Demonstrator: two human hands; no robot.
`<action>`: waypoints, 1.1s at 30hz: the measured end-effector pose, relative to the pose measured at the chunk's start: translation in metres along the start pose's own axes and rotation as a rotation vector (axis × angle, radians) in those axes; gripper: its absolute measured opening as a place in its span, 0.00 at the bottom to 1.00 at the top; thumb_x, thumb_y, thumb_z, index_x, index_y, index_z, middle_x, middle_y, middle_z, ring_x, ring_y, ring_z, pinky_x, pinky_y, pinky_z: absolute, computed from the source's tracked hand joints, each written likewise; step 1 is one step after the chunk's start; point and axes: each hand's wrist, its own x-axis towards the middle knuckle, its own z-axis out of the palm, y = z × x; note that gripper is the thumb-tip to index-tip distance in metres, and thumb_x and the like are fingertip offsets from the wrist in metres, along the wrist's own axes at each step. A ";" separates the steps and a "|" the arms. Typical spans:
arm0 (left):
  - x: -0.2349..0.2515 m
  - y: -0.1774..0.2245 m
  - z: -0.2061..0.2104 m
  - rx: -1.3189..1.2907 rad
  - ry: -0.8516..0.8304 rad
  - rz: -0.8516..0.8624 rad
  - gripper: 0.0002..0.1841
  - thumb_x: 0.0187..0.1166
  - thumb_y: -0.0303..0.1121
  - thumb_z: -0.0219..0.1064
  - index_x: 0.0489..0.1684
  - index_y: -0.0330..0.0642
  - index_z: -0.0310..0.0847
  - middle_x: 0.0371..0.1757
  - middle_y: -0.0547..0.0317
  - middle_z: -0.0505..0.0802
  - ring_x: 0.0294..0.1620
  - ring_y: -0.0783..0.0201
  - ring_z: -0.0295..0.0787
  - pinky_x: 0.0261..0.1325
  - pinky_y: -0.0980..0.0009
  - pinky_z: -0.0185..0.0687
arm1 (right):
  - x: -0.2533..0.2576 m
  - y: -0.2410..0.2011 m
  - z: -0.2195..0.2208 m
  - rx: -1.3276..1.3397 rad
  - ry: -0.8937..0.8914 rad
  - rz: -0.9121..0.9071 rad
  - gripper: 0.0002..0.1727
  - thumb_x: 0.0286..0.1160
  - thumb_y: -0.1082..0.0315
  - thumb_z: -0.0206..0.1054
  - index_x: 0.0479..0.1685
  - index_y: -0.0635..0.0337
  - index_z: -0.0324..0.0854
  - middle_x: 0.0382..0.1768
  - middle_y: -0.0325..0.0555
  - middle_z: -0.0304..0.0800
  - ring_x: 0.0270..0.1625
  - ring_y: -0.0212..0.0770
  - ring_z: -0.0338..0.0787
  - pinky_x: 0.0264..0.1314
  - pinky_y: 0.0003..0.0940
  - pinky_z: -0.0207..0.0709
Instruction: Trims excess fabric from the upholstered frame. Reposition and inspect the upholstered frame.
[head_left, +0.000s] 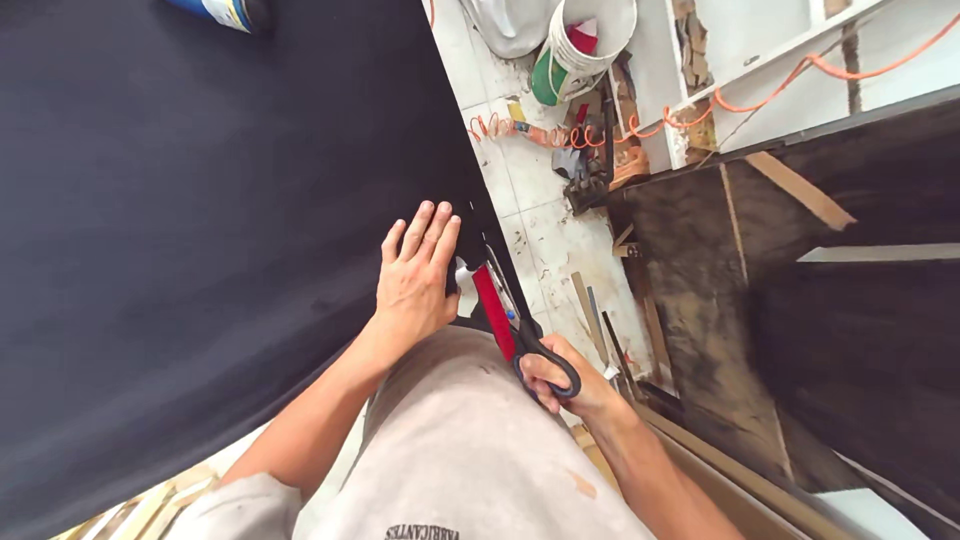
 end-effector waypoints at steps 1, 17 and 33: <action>0.001 0.000 -0.002 0.001 -0.008 0.004 0.47 0.56 0.39 0.72 0.89 0.43 0.65 0.92 0.56 0.67 0.95 0.51 0.52 0.90 0.41 0.47 | 0.001 0.000 -0.002 0.013 -0.031 -0.010 0.25 0.65 0.39 0.79 0.19 0.49 0.83 0.11 0.31 0.80 0.09 0.24 0.77 0.09 0.20 0.73; 0.010 0.011 -0.007 0.146 0.018 0.072 0.02 0.73 0.21 0.62 0.34 0.38 0.76 0.80 0.41 0.82 0.85 0.47 0.73 0.80 0.46 0.67 | 0.005 -0.005 -0.010 0.120 -0.184 0.016 0.22 0.74 0.44 0.74 0.17 0.47 0.82 0.11 0.28 0.79 0.09 0.20 0.75 0.09 0.17 0.68; 0.020 0.014 -0.020 0.134 -0.069 0.080 0.04 0.72 0.22 0.61 0.38 0.37 0.80 0.76 0.39 0.85 0.82 0.43 0.77 0.73 0.46 0.74 | -0.012 -0.005 -0.037 0.179 -0.372 0.106 0.19 0.75 0.44 0.72 0.25 0.46 0.82 0.14 0.27 0.81 0.12 0.21 0.80 0.12 0.17 0.74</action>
